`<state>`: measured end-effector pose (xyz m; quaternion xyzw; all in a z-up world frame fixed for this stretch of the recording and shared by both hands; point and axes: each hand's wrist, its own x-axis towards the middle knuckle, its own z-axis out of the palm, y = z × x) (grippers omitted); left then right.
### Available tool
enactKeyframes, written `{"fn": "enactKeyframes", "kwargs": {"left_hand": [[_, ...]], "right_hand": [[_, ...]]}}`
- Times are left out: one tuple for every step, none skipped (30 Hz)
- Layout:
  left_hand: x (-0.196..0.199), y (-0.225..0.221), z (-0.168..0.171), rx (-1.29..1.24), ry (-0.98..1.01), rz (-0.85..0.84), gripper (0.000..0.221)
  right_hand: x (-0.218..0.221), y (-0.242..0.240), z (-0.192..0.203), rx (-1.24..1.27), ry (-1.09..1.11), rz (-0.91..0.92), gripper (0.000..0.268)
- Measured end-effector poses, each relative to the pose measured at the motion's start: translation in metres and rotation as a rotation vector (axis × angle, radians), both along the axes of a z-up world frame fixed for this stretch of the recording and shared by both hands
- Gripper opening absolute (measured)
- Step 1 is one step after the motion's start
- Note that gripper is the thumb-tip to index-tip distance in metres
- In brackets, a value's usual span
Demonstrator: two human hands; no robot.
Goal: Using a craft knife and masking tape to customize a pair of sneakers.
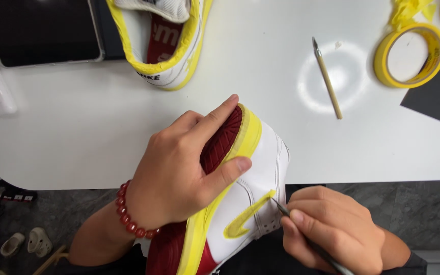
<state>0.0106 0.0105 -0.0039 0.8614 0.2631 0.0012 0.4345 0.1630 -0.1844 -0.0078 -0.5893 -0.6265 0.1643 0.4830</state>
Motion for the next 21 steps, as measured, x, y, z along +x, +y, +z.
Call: {"fn": "enactKeyframes", "kwargs": {"left_hand": [[0.001, 0.000, -0.002, 0.015, -0.011, 0.003, 0.080], [0.004, 0.002, -0.004, 0.019, -0.007, 0.029, 0.079], [0.008, 0.003, -0.006, 0.022, -0.004, 0.055, 0.078], [0.010, 0.004, -0.011, 0.039, -0.027, 0.048, 0.078], [0.013, 0.005, -0.016, 0.035, -0.027, 0.079, 0.077], [0.019, 0.006, -0.020, 0.030, -0.032, 0.102, 0.075], [0.021, 0.006, -0.027, 0.047, -0.059, 0.087, 0.075], [0.023, 0.006, -0.033, 0.033, -0.118, 0.108, 0.073], [0.025, 0.006, -0.040, 0.018, -0.177, 0.128, 0.071], [0.029, 0.006, -0.042, 0.031, -0.202, 0.109, 0.071], [0.033, 0.005, -0.046, 0.012, -0.206, 0.143, 0.069], [0.036, 0.005, -0.050, -0.009, -0.205, 0.176, 0.068], [0.041, 0.005, -0.050, 0.000, -0.225, 0.155, 0.068], [0.044, 0.004, -0.051, -0.024, -0.217, 0.191, 0.067], [0.047, 0.004, -0.053, -0.049, -0.209, 0.227, 0.067], [0.049, 0.003, -0.052, -0.043, -0.216, 0.216, 0.067], [0.051, 0.003, -0.052, -0.056, -0.200, 0.247, 0.067], [0.050, 0.001, -0.052, -0.070, -0.178, 0.287, 0.067], [0.050, -0.002, -0.054, -0.066, -0.179, 0.286, 0.067], [0.049, -0.004, -0.056, -0.108, -0.145, 0.329, 0.067], [0.048, -0.006, -0.058, -0.150, -0.111, 0.373, 0.068]], "right_hand": [[0.001, 0.000, -0.005, 0.015, -0.011, 0.003, 0.026], [0.002, 0.001, -0.010, 0.035, -0.041, -0.039, 0.024], [0.005, 0.003, -0.015, 0.056, -0.071, -0.081, 0.023], [0.004, 0.006, -0.018, 0.074, -0.093, -0.088, 0.023], [0.005, 0.009, -0.021, 0.074, -0.070, -0.142, 0.021], [0.006, 0.012, -0.024, 0.076, -0.050, -0.204, 0.020], [0.008, 0.014, -0.027, 0.096, -0.075, -0.219, 0.020], [0.010, 0.016, -0.030, 0.099, -0.091, -0.249, 0.019], [0.013, 0.019, -0.033, 0.103, -0.107, -0.279, 0.018], [0.017, 0.020, -0.035, 0.121, -0.130, -0.296, 0.018], [0.020, 0.023, -0.038, 0.119, -0.105, -0.318, 0.018], [0.023, 0.024, -0.040, 0.115, -0.076, -0.340, 0.018], [0.027, 0.026, -0.041, 0.130, -0.094, -0.359, 0.018], [0.030, 0.027, -0.042, 0.145, -0.089, -0.367, 0.018], [0.033, 0.029, -0.044, 0.161, -0.084, -0.374, 0.017], [0.035, 0.029, -0.043, 0.169, -0.091, -0.384, 0.017], [0.037, 0.030, -0.043, 0.140, -0.043, -0.389, 0.015], [0.038, 0.030, -0.043, 0.108, 0.011, -0.386, 0.014], [0.038, 0.029, -0.050, 0.112, 0.011, -0.386, 0.014], [0.037, 0.028, -0.058, 0.107, 0.180, -0.398, 0.011], [0.036, 0.027, -0.066, 0.103, 0.349, -0.408, 0.007]]}}
